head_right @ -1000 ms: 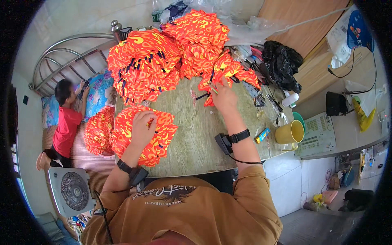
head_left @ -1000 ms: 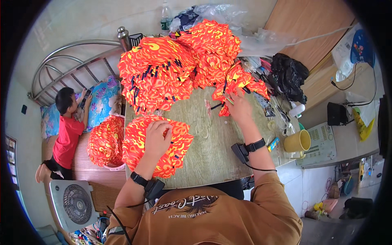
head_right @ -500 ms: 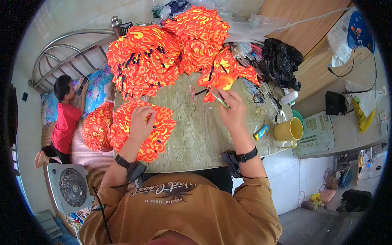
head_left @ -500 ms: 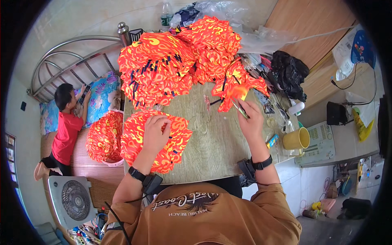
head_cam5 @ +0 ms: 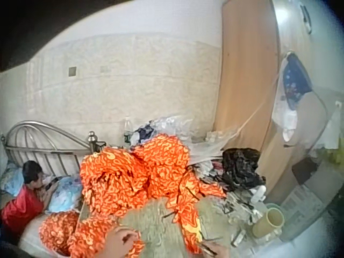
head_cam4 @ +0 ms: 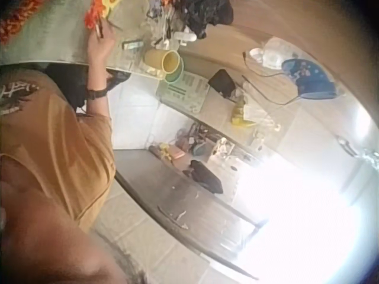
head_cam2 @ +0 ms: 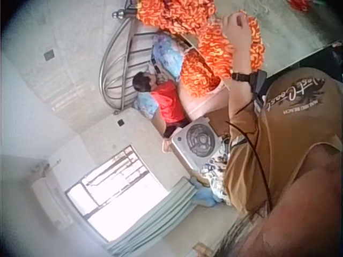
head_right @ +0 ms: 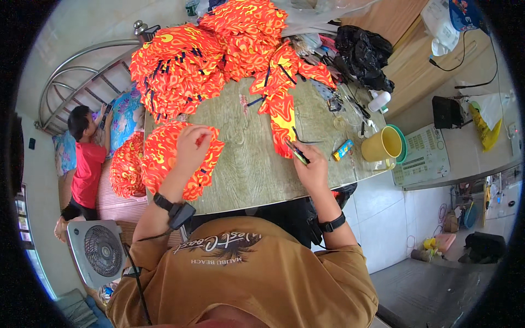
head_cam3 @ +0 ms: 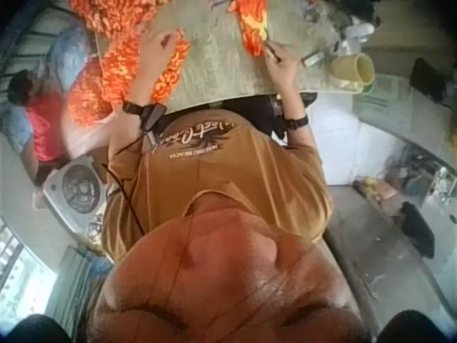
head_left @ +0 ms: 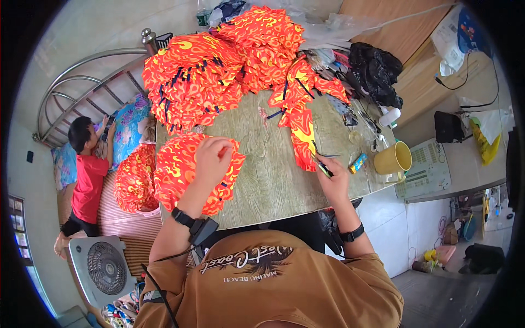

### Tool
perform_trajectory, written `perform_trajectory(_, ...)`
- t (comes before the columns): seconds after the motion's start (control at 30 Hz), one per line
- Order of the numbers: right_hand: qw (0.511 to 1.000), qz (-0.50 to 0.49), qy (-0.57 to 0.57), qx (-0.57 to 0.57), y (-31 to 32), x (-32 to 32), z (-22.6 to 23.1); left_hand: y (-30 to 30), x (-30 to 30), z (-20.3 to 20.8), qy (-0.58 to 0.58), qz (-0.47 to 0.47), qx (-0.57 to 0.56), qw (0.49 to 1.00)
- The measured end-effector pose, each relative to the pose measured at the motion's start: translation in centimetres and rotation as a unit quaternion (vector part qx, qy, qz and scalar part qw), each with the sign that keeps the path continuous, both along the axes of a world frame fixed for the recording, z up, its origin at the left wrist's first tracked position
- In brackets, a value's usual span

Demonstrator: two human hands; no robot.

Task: Sorting and inspecting flame-patterned fabric pieces on a workspace.

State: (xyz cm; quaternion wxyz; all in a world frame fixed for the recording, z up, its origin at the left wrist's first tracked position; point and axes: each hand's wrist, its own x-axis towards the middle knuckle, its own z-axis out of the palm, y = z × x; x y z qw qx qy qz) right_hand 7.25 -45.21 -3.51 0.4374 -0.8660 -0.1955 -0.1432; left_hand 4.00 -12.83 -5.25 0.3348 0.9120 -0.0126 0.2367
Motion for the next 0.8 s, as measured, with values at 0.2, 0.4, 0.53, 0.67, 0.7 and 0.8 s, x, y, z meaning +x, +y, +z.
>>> perform_trajectory(0.2, 0.991, -0.017, 0.105, 0.083, 0.0, -1.7, 0.0, -7.5, 1.1, 0.3, 0.072, -0.23, 0.002, 0.97)
perform_trajectory(0.4, 0.973, 0.096, 0.15, 0.145, 3.4, -3.6, 0.6, -11.7, 0.4, 0.0, -0.023, -0.179, 0.041, 0.983)
perform_trajectory(0.53, 0.958, 0.144, 0.166, 0.184, 4.3, -3.2, 1.0, -10.1, 0.0, 0.2, -0.024, -0.186, 0.028, 0.982)
perform_trajectory(0.67, 0.957, 0.131, 0.152, 0.208, 4.1, -2.5, 1.1, -7.6, 0.5, -0.2, -0.021, -0.17, -0.045, 0.984)
perform_trajectory(0.7, 0.959, 0.127, 0.137, 0.212, 3.8, -2.4, 1.0, -7.1, 0.5, 0.3, -0.001, -0.193, -0.052, 0.98)
perform_trajectory(0.8, 0.969, 0.112, 0.104, 0.192, 3.2, -2.6, 1.0, -6.5, 0.6, 2.5, 0.04, -0.245, -0.068, 0.966)
